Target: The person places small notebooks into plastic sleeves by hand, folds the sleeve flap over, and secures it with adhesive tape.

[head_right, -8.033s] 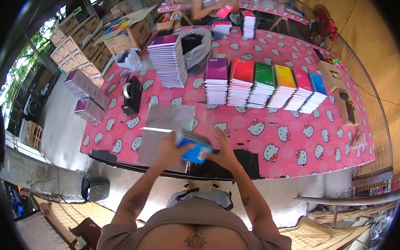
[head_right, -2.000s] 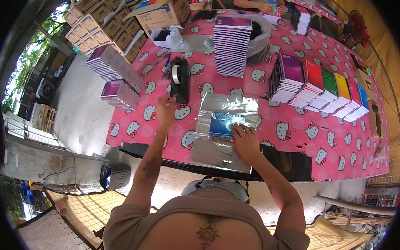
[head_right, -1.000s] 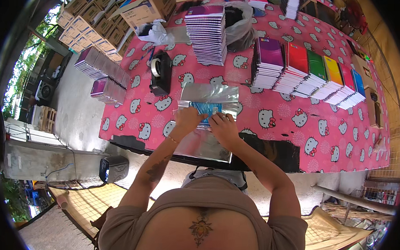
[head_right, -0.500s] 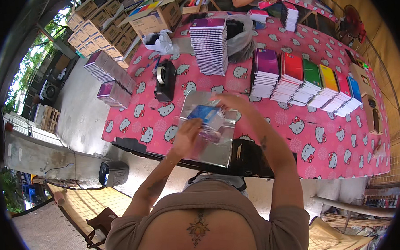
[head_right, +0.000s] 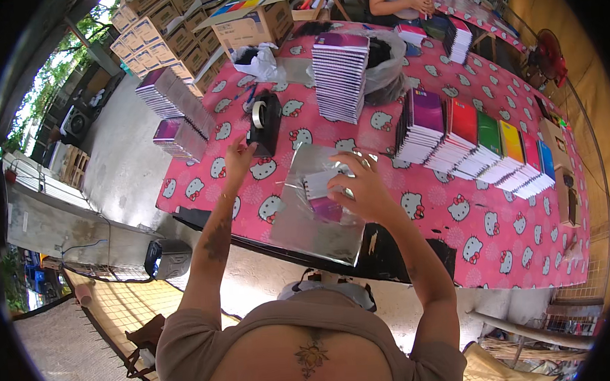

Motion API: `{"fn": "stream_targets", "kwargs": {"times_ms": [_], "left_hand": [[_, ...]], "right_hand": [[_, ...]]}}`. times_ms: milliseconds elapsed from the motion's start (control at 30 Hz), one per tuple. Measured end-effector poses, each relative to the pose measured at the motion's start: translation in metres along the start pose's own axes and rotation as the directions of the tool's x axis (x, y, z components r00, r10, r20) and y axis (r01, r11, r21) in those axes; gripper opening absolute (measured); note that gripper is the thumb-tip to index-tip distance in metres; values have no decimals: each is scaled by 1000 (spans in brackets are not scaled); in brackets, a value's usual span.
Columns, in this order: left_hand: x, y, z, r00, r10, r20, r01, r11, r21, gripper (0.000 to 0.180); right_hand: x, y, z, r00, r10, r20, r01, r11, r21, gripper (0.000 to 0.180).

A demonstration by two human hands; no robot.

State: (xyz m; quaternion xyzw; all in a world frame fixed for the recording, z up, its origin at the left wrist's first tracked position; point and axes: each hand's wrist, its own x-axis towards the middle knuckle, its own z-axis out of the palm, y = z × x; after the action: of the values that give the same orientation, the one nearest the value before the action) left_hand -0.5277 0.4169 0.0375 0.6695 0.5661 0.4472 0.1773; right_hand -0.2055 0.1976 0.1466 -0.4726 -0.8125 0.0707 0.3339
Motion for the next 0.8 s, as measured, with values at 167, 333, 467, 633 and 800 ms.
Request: {"fn": "stream_targets", "kwargs": {"times_ms": [167,333,467,633,800], "left_hand": [[54,0,13,824,-327,464,521,759,-391,26],[3,-40,17,822,-309,479,568,520,-638,20],[12,-18,1,940,-250,233,242,968,61,16],[-34,56,-32,831,234,505,38,882,-470,16],[-58,119,-30,617,444,650,78,787,-612,23]], "right_hand": [[13,-28,8,992,57,-111,-62,997,-48,24],[23,-44,23,995,92,-45,-96,991,-89,29],[28,-42,34,997,83,11,-80,988,-135,35],[27,-43,36,984,176,4,-171,962,-211,38],[37,-41,39,974,197,112,-181,974,-137,39]]}}
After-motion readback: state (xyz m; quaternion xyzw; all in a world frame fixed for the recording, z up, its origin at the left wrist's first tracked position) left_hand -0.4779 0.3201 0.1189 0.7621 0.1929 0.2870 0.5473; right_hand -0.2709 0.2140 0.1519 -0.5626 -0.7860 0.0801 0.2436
